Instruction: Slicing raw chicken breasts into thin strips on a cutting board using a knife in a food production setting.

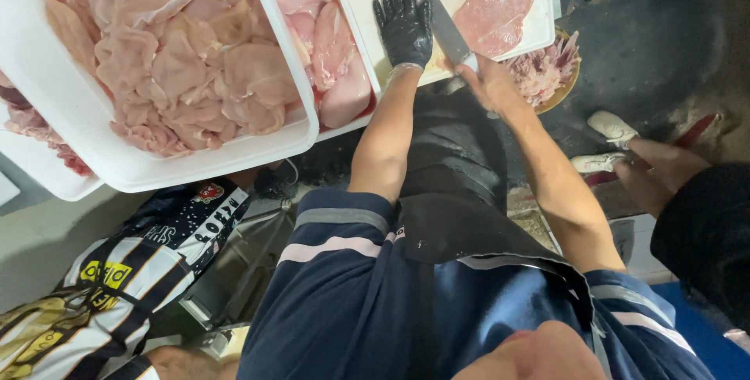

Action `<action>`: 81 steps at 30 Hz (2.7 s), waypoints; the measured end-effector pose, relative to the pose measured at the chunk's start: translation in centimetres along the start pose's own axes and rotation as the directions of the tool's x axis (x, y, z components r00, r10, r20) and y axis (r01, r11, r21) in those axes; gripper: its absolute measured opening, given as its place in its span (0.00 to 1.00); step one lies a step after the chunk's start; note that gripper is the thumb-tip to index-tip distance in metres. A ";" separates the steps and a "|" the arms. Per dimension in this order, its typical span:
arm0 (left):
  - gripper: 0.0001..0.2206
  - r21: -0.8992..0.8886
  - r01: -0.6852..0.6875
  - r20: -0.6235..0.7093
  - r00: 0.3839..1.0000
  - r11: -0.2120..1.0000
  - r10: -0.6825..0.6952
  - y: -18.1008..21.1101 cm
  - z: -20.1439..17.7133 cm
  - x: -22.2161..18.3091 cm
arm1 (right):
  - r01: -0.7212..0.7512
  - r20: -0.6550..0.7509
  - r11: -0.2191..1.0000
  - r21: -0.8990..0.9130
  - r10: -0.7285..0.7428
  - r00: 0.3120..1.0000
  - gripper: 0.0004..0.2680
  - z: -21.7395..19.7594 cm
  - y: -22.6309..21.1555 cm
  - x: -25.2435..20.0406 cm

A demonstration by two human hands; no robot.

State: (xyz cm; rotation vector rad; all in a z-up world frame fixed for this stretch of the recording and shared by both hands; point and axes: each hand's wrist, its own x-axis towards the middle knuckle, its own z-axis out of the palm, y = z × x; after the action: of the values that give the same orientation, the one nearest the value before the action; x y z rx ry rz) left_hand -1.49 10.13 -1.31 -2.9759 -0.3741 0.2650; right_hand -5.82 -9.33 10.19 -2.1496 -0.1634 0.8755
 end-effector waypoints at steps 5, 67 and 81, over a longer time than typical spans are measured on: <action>0.27 -0.021 0.045 -0.071 0.996 0.999 -0.046 0.3 -0.1 0.1 | -0.135 0.059 0.990 -0.049 0.138 0.989 0.18 0.9 1.9 -0.5; 0.11 -0.846 0.369 0.437 0.893 0.385 0.104 -1.2 -5.6 5.7 | -0.307 -0.082 0.952 0.004 0.306 0.948 0.14 0.8 -0.4 -8.6; 0.12 -0.792 0.274 0.372 0.925 0.545 0.075 -1.0 -3.9 6.1 | -0.339 -0.121 0.940 -0.020 0.335 0.935 0.14 1.6 -2.6 -6.4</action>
State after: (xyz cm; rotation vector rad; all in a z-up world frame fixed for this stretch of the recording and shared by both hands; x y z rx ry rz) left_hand 4.84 12.21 1.69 -3.8119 -0.9680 0.8689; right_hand -11.18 -9.04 14.72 -2.2986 0.2574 0.9405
